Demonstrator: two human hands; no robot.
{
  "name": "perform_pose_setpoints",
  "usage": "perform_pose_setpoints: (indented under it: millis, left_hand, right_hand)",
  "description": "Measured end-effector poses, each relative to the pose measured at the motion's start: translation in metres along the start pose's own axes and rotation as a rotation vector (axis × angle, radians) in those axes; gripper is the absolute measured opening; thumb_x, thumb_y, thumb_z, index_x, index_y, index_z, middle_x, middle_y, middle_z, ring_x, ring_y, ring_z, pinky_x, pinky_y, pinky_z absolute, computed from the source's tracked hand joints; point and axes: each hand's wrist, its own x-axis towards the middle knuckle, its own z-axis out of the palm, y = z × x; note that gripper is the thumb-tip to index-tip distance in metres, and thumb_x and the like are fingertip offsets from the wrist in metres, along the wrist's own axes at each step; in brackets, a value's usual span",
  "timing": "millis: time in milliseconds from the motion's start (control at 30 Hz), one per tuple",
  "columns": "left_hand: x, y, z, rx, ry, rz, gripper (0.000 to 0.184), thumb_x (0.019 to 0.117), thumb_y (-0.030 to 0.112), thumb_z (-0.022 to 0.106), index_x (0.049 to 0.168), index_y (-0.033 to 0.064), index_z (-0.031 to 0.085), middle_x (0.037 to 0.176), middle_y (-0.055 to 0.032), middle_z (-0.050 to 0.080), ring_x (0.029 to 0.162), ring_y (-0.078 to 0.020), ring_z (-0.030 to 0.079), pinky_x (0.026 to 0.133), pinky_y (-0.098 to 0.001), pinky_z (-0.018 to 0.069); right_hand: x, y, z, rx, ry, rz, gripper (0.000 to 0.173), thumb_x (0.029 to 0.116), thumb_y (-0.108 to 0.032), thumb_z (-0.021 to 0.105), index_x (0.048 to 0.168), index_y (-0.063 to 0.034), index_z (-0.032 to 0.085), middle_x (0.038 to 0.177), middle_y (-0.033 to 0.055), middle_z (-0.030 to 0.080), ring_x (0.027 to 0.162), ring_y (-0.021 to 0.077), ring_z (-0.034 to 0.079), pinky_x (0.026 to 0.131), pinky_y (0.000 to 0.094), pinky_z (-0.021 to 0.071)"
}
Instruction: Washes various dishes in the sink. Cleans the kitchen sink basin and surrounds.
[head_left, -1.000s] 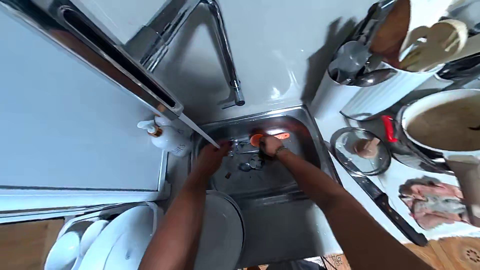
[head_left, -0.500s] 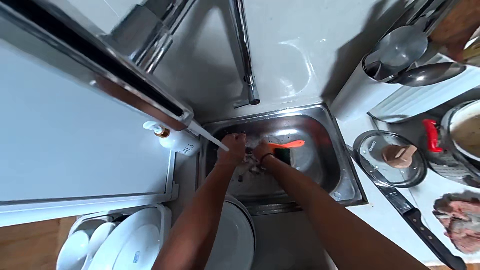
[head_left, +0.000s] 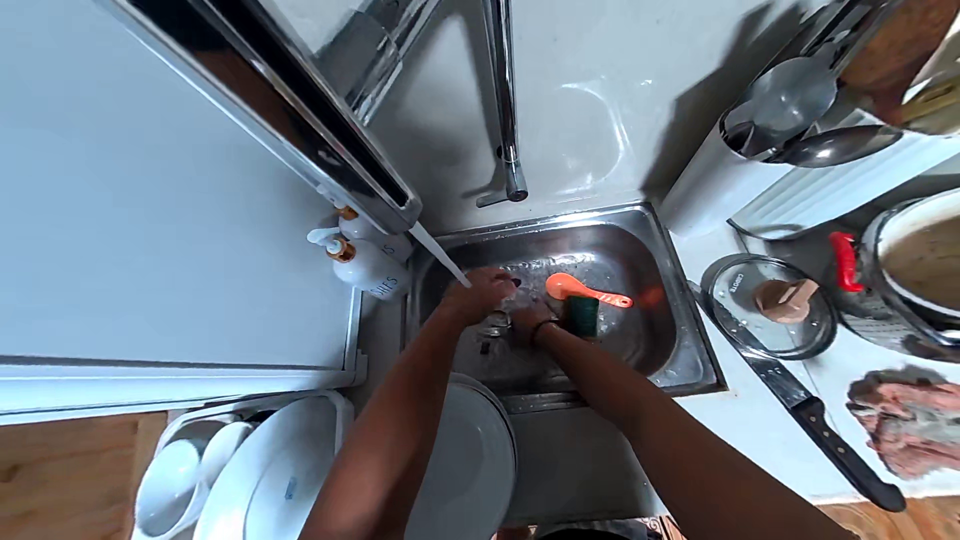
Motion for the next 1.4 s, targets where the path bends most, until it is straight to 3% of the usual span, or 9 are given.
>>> perform_pose_setpoints:
  millis: [267, 367, 467, 533, 633, 767, 900, 1100, 1400]
  left_hand:
    - [-0.009, -0.105, 0.006, 0.081, -0.058, -0.286, 0.072, 0.086, 0.047, 0.076, 0.142, 0.007, 0.055, 0.137, -0.0153, 0.062, 0.13, -0.0306, 0.057, 0.109, -0.0525, 0.0455]
    - [-0.014, -0.071, 0.037, -0.163, -0.007, -0.122, 0.057, 0.0874, 0.035, 0.078, 0.134, 0.0071, 0.061, 0.131, -0.0105, 0.065, 0.124, -0.0205, 0.06, 0.106, -0.04, 0.0485]
    - [-0.016, -0.011, 0.053, -0.465, 0.133, 0.114, 0.032, 0.0935, 0.017, 0.07, 0.122, 0.0026, 0.065, 0.109, -0.0068, 0.071, 0.1, -0.0124, 0.068, 0.09, -0.0323, 0.0568]
    - [-0.035, 0.078, 0.036, -0.595, 0.091, -0.105, 0.021, 0.1021, 0.006, 0.053, 0.121, 0.0005, 0.061, 0.091, -0.0035, 0.063, 0.082, -0.0108, 0.062, 0.084, -0.0328, 0.0551]
    - [-0.029, 0.087, 0.026, -0.393, 0.078, -0.087, 0.028, 0.1102, 0.022, 0.042, 0.113, 0.0004, 0.06, 0.073, 0.0011, 0.046, 0.06, -0.0072, 0.047, 0.06, -0.0266, 0.047]
    - [-0.031, 0.096, -0.007, 0.046, -0.026, -0.196, 0.04, 0.1122, 0.025, 0.036, 0.129, -0.0058, 0.056, 0.106, -0.0262, 0.062, 0.097, -0.0371, 0.061, 0.09, -0.0549, 0.0477]
    - [-0.043, 0.084, -0.023, 0.403, -0.048, -0.009, 0.036, 0.1099, 0.024, 0.044, 0.133, -0.0007, 0.057, 0.118, -0.028, 0.066, 0.112, -0.0439, 0.064, 0.098, -0.0625, 0.0475]
    - [-0.068, 0.07, -0.027, 0.419, 0.15, -0.01, 0.035, 0.1096, 0.019, 0.043, 0.132, -0.0026, 0.058, 0.114, -0.0284, 0.067, 0.107, -0.047, 0.066, 0.092, -0.0659, 0.049]
    - [-0.071, 0.063, 0.008, 0.079, 0.147, -0.254, 0.043, 0.1113, 0.03, 0.037, 0.137, -0.0007, 0.052, 0.117, -0.0285, 0.065, 0.108, -0.0429, 0.066, 0.094, -0.0619, 0.0503]
  right_hand:
    - [-0.113, -0.066, -0.206, 0.691, 0.148, 0.138, 0.039, 0.0962, -0.035, 0.065, 0.126, -0.0089, 0.063, 0.099, 0.0115, 0.072, 0.091, 0.0243, 0.071, 0.085, 0.0506, 0.0586]
    - [-0.195, -0.102, -0.304, 1.245, 0.126, 0.083, 0.018, 0.1048, -0.014, 0.05, 0.114, -0.0015, 0.06, 0.073, 0.0031, 0.056, 0.062, 0.0118, 0.055, 0.062, 0.0305, 0.0501]
    - [-0.211, -0.104, -0.342, 1.404, 0.146, 0.139, 0.017, 0.1042, -0.017, 0.053, 0.099, -0.0043, 0.064, 0.074, 0.0001, 0.063, 0.065, 0.0079, 0.06, 0.064, 0.0278, 0.0523]
    - [-0.21, -0.08, -0.347, 1.328, 0.153, -0.011, 0.016, 0.1009, -0.012, 0.06, 0.11, 0.0001, 0.065, 0.092, 0.006, 0.068, 0.083, 0.0111, 0.064, 0.079, 0.0328, 0.0538]
    - [-0.196, -0.013, -0.333, 1.178, 0.019, -0.242, 0.042, 0.0929, -0.006, 0.061, 0.134, 0.0012, 0.056, 0.122, 0.0122, 0.066, 0.1, 0.013, 0.063, 0.088, 0.0321, 0.0525]
    - [-0.156, 0.064, -0.27, 0.543, 0.024, 0.304, 0.066, 0.0951, -0.022, 0.072, 0.154, -0.0123, 0.043, 0.152, 0.0205, 0.05, 0.137, 0.0393, 0.05, 0.112, 0.0617, 0.0403]
    - [-0.065, 0.153, -0.105, 0.043, 0.414, 0.372, 0.044, 0.0801, -0.055, 0.074, 0.112, -0.0252, 0.074, 0.118, 0.0147, 0.069, 0.119, 0.0419, 0.059, 0.103, 0.0733, 0.0372]
    - [-0.199, -0.034, -0.288, 0.307, 0.496, 0.162, 0.032, 0.1053, -0.019, 0.052, 0.132, -0.0035, 0.061, 0.116, 0.0199, 0.071, 0.108, 0.0385, 0.069, 0.092, 0.0597, 0.054]
    - [-0.173, -0.115, -0.259, 1.568, 0.323, 0.515, 0.033, 0.1064, -0.023, 0.054, 0.128, 0.0015, 0.056, 0.095, 0.0135, 0.063, 0.076, 0.0193, 0.061, 0.072, 0.0383, 0.0548]
